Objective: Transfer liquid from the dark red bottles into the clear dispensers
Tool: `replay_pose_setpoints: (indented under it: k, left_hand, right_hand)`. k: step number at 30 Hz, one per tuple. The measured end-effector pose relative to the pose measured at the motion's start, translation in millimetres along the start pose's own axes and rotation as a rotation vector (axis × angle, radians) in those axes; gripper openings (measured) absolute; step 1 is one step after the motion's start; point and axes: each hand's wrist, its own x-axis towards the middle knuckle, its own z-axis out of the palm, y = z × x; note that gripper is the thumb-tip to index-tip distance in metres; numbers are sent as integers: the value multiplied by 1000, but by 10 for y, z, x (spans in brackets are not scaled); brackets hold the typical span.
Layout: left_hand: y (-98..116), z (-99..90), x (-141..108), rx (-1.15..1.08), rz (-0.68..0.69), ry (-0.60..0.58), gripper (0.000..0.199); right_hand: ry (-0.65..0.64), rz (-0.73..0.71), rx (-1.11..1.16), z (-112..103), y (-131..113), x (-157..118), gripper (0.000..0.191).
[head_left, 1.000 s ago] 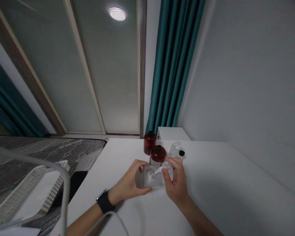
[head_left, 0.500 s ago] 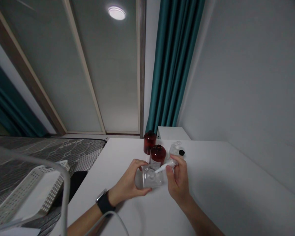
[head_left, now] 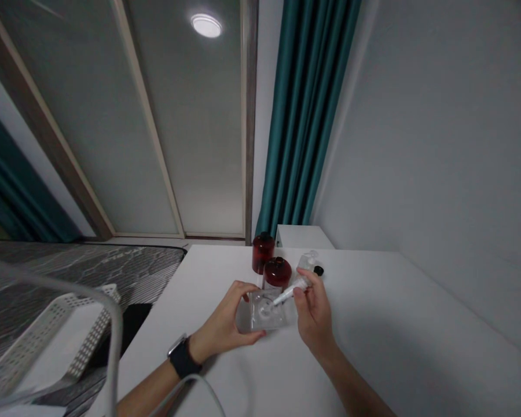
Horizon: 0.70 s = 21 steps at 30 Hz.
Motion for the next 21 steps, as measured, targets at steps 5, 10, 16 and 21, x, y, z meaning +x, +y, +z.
replay_pose_setpoints:
  k: [5, 10, 16, 21]
  left_hand:
    - [-8, -21, 4, -11, -14, -11, 65]
    - [27, -74, 20, 3, -11, 6, 63]
    - [26, -64, 17, -13, -9, 10, 63]
    - [26, -54, 19, -18, -44, -31, 63]
  right_hand:
    - [-5, 85, 50, -21, 66, 25, 22]
    - [-151, 176, 164, -162, 121, 27, 18]
    - [-308, 275, 175, -410, 148, -93, 21]
    - [-281, 313, 142, -529, 210, -175, 27]
